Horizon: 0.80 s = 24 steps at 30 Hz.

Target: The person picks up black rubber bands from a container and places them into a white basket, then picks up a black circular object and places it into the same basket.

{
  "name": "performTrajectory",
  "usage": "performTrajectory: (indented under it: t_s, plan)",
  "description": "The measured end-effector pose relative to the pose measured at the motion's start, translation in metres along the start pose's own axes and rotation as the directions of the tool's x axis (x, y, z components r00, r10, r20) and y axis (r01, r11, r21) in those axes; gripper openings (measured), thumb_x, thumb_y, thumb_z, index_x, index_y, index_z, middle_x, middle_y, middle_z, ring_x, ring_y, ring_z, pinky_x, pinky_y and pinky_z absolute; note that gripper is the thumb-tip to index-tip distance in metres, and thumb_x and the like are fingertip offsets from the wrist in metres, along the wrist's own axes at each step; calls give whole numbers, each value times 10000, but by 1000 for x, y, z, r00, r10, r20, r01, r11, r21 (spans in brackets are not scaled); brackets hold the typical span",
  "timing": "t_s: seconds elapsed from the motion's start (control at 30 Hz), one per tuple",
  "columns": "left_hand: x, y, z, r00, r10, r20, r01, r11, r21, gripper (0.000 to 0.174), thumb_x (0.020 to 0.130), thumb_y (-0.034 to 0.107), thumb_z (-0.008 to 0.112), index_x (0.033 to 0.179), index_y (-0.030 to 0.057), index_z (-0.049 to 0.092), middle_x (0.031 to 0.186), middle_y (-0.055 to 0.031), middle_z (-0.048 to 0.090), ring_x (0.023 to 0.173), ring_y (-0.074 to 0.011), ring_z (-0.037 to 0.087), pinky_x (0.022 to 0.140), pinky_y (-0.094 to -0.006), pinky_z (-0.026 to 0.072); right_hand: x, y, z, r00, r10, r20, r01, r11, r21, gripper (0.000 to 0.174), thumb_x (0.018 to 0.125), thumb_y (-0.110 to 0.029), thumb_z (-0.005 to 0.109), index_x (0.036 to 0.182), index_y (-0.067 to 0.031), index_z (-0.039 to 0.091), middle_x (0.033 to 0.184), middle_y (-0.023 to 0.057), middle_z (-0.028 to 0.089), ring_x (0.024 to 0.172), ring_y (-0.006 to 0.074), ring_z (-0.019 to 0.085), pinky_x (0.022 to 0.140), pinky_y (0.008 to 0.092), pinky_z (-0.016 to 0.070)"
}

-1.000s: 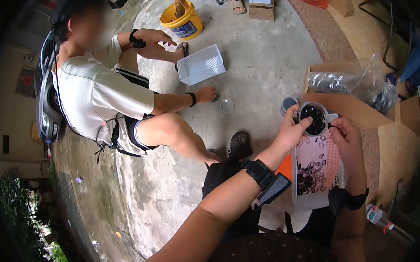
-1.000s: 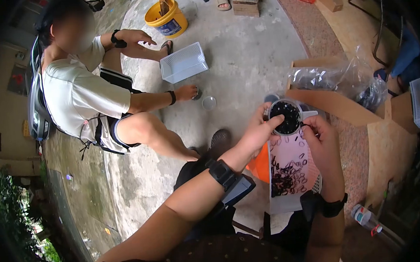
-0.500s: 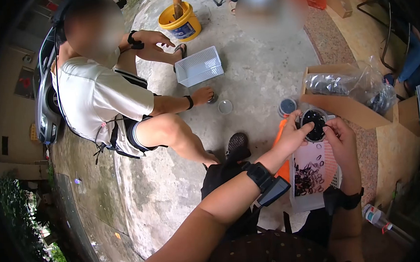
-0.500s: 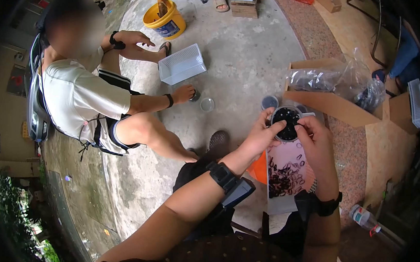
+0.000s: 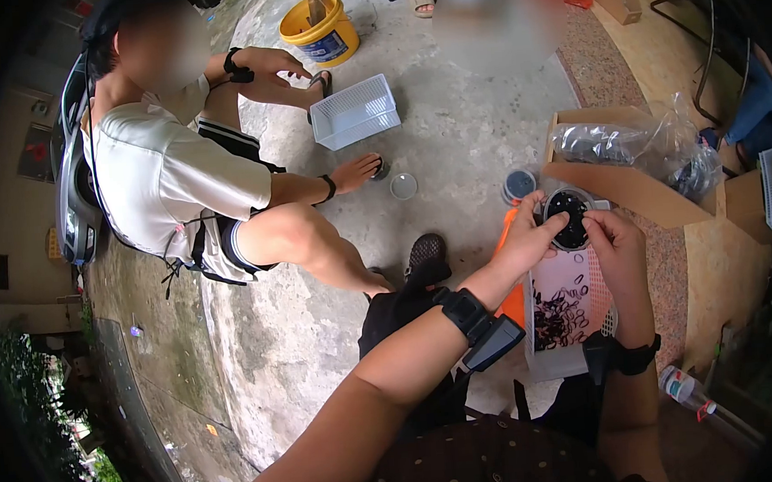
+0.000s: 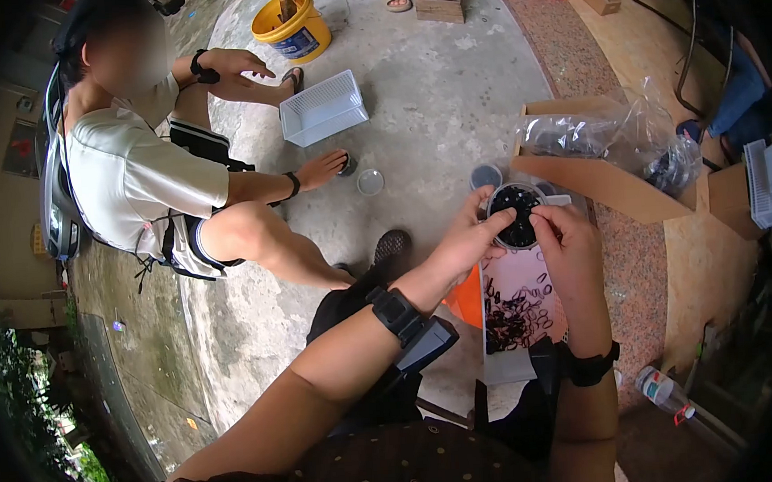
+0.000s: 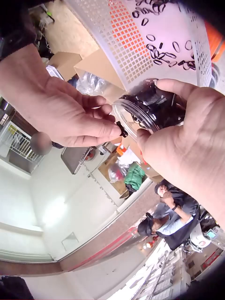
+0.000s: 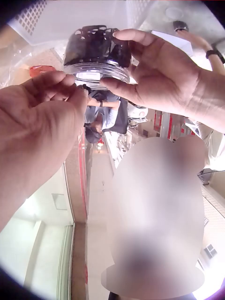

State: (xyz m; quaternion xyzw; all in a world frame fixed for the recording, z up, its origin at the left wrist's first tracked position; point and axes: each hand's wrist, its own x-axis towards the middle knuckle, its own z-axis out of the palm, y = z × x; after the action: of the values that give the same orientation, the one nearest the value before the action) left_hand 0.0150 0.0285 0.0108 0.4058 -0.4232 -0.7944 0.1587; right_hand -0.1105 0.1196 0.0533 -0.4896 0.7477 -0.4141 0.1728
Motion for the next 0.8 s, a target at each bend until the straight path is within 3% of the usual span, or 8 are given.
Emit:
performTrajectory:
  t_s: [0.07,0.17,0.37,0.47,0.6,0.73,0.8]
  plan:
    - [-1,-1,0,1000,-1,-2,1,1000,-1,588,860,251,603,1337,71,310,997,-105,552,809,-142,594,584,-218,487,1,-4,0,998,-51,-22,50,998,-32,154,834,-74,598,947,26,631,791,120,602,604,189,576,562,289,452]
    - [-3,-1,0,1000,-4,-4,4,1000,-10,581,861,246,601,1332,66,313,991,-109,554,803,-144,595,576,-221,488,0,-10,-2,999,32,-3,-32,999,-39,158,835,-68,576,952,23,632,811,139,601,646,236,595,601,311,464]
    - [-2,-3,-1,1000,-1,-12,1,1000,-10,566,859,249,604,1317,62,329,986,-108,561,793,-150,599,560,-231,496,-3,-5,2,1000,0,-12,-1,996,-86,171,814,-53,578,962,12,633,853,157,601,714,291,604,652,339,470]
    - [1,-5,-1,1000,11,-8,-11,1000,3,569,856,259,613,1313,62,338,990,-108,561,800,-154,597,563,-236,501,-3,-3,1,1000,-24,-2,23,993,-117,167,813,-57,588,958,11,634,842,151,598,705,276,603,646,337,471]
    - [1,-3,0,1000,9,-15,-8,1000,8,606,850,287,627,1329,66,329,1006,-111,551,824,-155,591,570,-240,504,-2,1,3,1000,16,12,-16,1000,-22,146,816,-65,604,940,7,637,820,132,601,698,253,601,637,319,464]
    - [-6,-1,-3,1000,5,-14,-5,1000,-14,652,844,306,637,1352,69,306,1040,-116,539,843,-155,584,576,-239,499,0,-4,4,992,-124,-33,121,989,-88,126,821,-52,607,923,17,632,829,133,604,683,230,599,592,297,455]
    - [-5,1,0,1000,9,-7,-9,1000,-4,674,839,317,643,1355,60,294,1043,-117,540,857,-154,583,582,-232,486,-4,-4,4,1000,-29,-10,28,999,-46,131,825,-50,602,932,20,627,838,133,608,687,221,600,596,291,460]
